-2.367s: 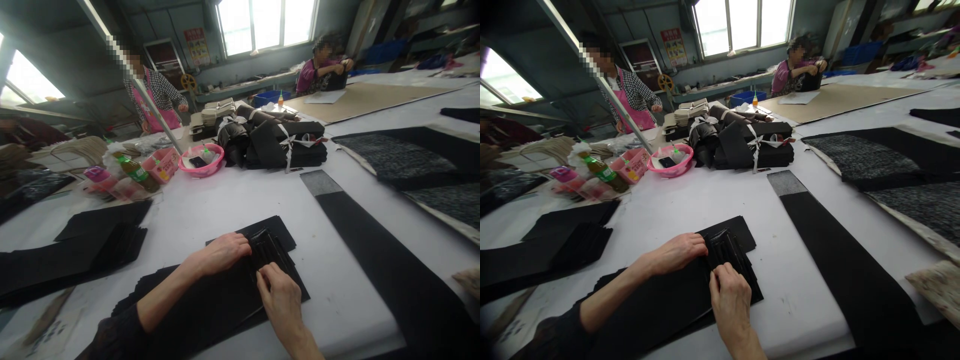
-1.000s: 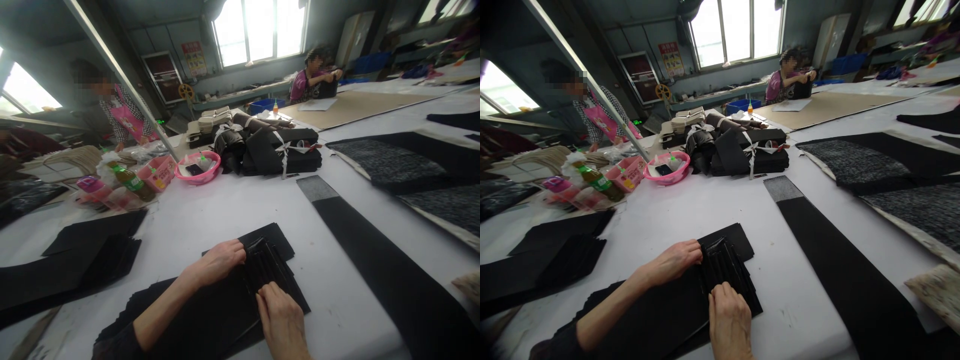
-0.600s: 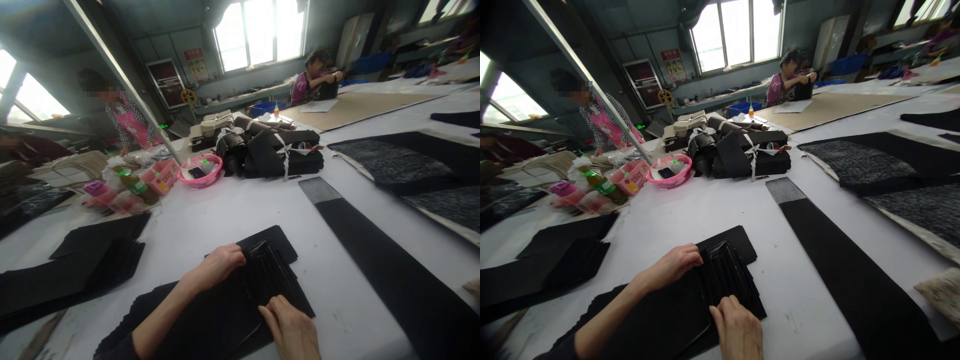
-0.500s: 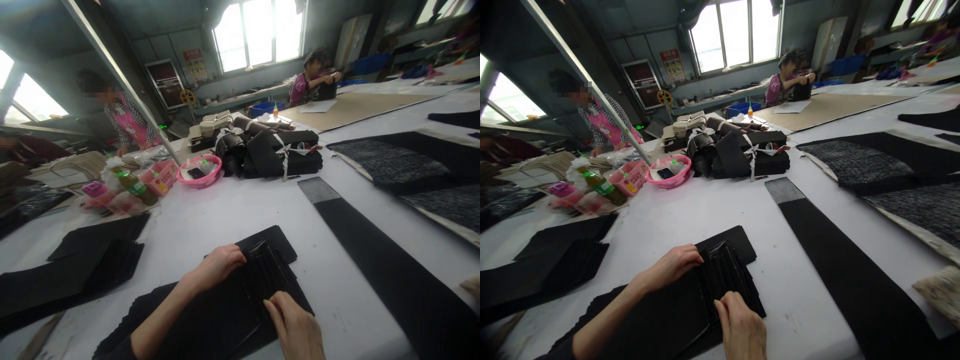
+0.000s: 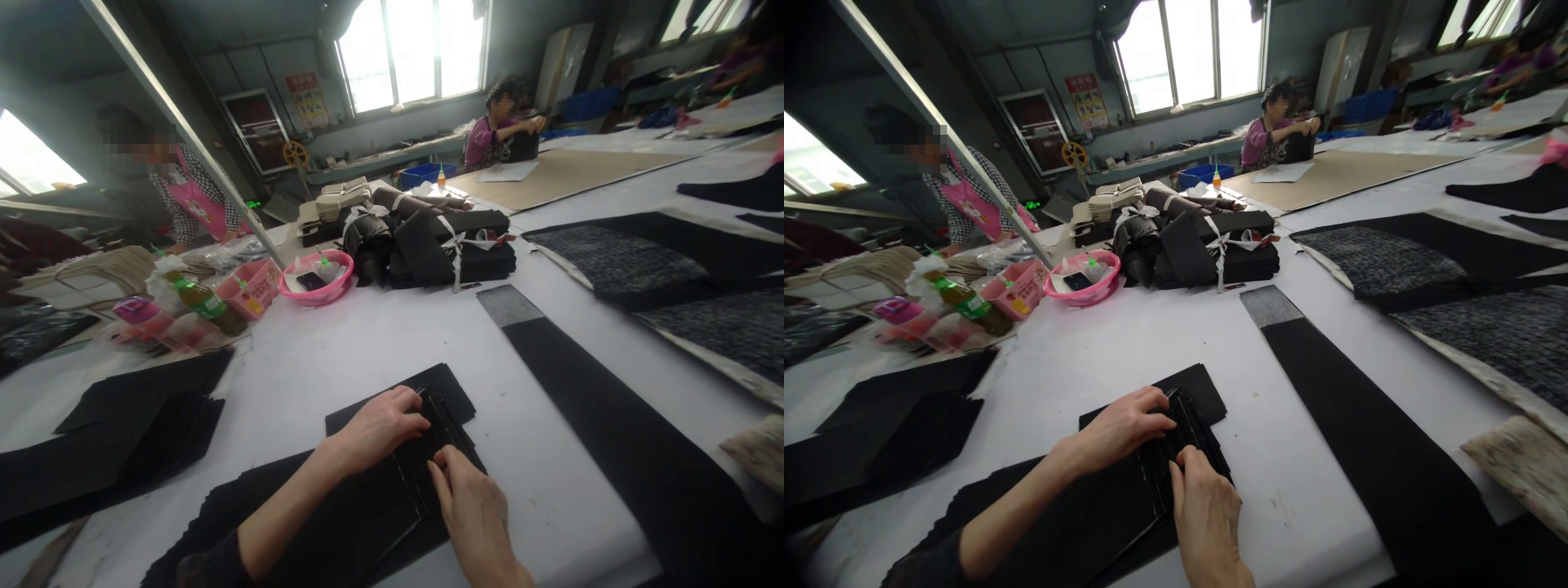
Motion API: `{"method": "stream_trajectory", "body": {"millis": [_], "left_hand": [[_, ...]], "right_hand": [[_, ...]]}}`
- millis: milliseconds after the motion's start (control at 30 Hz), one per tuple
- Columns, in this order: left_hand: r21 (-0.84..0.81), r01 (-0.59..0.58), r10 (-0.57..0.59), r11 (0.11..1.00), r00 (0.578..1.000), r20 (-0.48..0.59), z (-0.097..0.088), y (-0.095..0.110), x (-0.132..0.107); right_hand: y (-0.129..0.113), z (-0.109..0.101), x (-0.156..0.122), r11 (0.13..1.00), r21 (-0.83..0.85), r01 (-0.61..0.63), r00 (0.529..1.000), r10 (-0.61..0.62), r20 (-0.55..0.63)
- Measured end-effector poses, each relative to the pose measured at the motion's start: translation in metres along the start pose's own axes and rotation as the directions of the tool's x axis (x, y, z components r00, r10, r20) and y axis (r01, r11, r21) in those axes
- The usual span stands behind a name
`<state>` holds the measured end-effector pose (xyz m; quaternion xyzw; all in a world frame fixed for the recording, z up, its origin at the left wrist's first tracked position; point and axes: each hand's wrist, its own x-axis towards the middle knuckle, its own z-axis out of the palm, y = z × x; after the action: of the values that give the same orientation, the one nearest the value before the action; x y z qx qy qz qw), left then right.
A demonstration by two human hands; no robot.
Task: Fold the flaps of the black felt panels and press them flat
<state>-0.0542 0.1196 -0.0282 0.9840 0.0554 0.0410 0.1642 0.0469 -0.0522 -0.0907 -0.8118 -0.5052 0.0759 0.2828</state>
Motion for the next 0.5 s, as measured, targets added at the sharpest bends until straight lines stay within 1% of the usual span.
{"method": "stream_trajectory", "body": {"millis": [100,200,367,500], "left_hand": [[0.063,-0.114,0.108,0.991,0.99,0.09,0.0,0.002,0.013],[0.056,-0.191,0.18,0.98,0.971,0.157,-0.005,0.0,0.021],[0.032,-0.257,0.243,0.966,0.941,0.234,-0.008,-0.002,0.024],[-0.021,-0.254,0.252,0.967,0.938,0.24,-0.005,-0.006,0.024]], "right_hand": [[-0.003,0.0,0.002,1.0,-0.017,-0.009,1.0,0.01,0.015],[-0.005,0.0,0.003,1.0,0.014,-0.01,1.0,0.01,0.003],[-0.006,-0.002,0.005,0.998,0.053,-0.021,1.0,0.022,-0.013],[-0.006,-0.003,0.008,0.997,0.077,-0.031,0.999,0.03,0.021]]}}
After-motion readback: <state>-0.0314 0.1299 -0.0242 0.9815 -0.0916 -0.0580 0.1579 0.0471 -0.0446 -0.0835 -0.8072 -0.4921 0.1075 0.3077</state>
